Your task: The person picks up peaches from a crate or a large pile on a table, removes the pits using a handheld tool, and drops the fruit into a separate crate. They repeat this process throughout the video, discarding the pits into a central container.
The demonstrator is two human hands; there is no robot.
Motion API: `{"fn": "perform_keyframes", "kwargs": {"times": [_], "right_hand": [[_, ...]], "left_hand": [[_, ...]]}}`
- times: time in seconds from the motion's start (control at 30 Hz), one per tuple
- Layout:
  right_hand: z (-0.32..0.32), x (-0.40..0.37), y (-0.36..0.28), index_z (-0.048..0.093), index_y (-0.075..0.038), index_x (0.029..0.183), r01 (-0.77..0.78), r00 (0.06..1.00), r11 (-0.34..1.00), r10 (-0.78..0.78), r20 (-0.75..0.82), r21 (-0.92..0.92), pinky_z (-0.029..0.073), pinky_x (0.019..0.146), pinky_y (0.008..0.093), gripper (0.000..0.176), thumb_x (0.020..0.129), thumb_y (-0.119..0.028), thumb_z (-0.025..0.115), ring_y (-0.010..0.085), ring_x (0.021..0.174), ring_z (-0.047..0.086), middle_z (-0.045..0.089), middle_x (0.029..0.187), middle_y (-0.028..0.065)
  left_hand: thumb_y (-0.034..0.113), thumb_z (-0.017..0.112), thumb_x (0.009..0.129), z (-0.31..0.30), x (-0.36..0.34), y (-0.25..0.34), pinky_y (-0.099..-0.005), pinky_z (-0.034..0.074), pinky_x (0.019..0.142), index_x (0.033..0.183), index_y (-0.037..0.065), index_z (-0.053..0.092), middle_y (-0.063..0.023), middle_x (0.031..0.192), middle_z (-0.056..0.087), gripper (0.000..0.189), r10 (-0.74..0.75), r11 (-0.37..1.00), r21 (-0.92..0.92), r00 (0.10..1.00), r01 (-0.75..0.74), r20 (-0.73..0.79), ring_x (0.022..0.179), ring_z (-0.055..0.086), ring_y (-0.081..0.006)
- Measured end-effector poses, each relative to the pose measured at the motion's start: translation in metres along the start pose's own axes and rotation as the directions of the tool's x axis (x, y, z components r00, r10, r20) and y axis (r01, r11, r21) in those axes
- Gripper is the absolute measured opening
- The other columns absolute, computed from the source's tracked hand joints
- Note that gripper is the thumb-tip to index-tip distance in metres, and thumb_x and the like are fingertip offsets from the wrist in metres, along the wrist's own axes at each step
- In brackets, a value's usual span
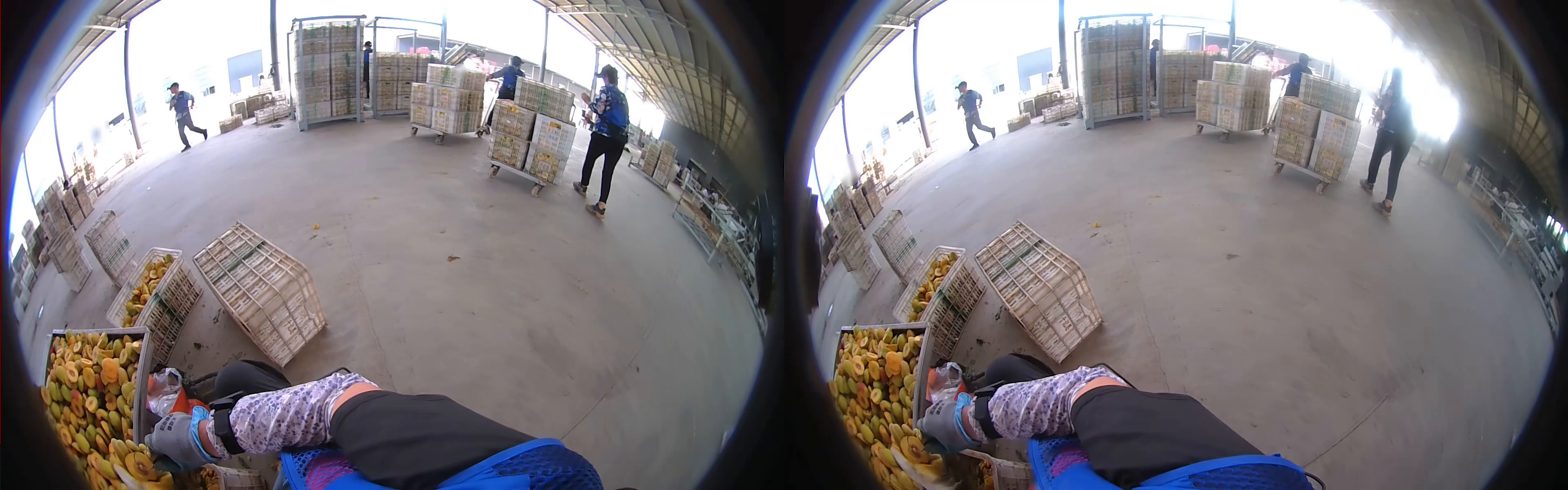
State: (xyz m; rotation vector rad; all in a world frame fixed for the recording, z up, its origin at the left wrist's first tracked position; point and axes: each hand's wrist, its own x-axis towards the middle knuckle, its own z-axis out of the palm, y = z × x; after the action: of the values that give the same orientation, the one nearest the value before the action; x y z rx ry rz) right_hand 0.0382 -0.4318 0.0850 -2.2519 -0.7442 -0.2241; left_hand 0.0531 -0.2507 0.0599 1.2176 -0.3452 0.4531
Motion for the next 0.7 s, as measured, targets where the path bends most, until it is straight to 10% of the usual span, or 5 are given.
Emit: {"fn": "perform_keyframes", "kwargs": {"times": [0.1,0.3,0.53,0.7], "right_hand": [[0.016,0.006,-0.002,0.064,-0.005,0.100,0.058,0.998,0.998,-0.058,-0.014,-0.017,0.055,0.075,0.0464,0.033,0.085,-0.034,0.070,0.0392,0.086,0.069,0.070,0.087,0.0184],[0.074,0.035,-0.010,0.062,-0.003,0.102,0.193,0.976,0.976,-0.202,0.086,0.103,0.051,0.066,0.0481,0.026,0.096,-0.028,0.065,0.0432,0.078,0.066,0.067,0.085,0.0236],[0.141,0.068,-0.005,0.062,-0.004,0.106,0.235,0.940,0.907,-0.303,0.156,0.349,0.050,0.067,0.0495,0.027,0.097,-0.029,0.062,0.0454,0.082,0.065,0.067,0.088,0.0248],[0.150,0.090,-0.010,0.062,-0.002,0.099,0.130,0.962,0.944,-0.194,0.192,0.302,0.049,0.063,0.0494,0.024,0.096,-0.026,0.065,0.0473,0.080,0.064,0.066,0.082,0.0250]], "left_hand": [[0.035,0.044,0.105,-0.059,0.007,-0.045,-0.0411,0.037,0.116,0.152,-0.001,0.031,-0.0207,0.152,0.043,0.060,0.241,0.960,0.096,0.953,-0.262,0.184,0.136,0.048,-0.0301],[0.026,0.047,0.106,-0.080,-0.020,-0.001,-0.0452,0.046,0.110,0.141,0.003,0.053,-0.0119,0.143,0.057,0.042,-0.274,0.788,-0.605,0.944,0.112,-0.181,0.130,0.055,-0.0293],[0.041,0.050,0.104,-0.097,-0.015,0.024,-0.0360,0.059,0.083,0.132,0.006,0.060,-0.0074,0.115,0.069,0.047,-0.321,0.911,-0.389,0.828,0.138,-0.460,0.103,0.068,-0.0218],[0.029,0.056,0.101,-0.120,0.007,0.016,-0.0437,0.057,0.093,0.134,0.003,0.059,-0.0112,0.120,0.069,0.041,-0.306,0.867,-0.496,0.826,0.037,-0.473,0.106,0.068,-0.0250]]}}
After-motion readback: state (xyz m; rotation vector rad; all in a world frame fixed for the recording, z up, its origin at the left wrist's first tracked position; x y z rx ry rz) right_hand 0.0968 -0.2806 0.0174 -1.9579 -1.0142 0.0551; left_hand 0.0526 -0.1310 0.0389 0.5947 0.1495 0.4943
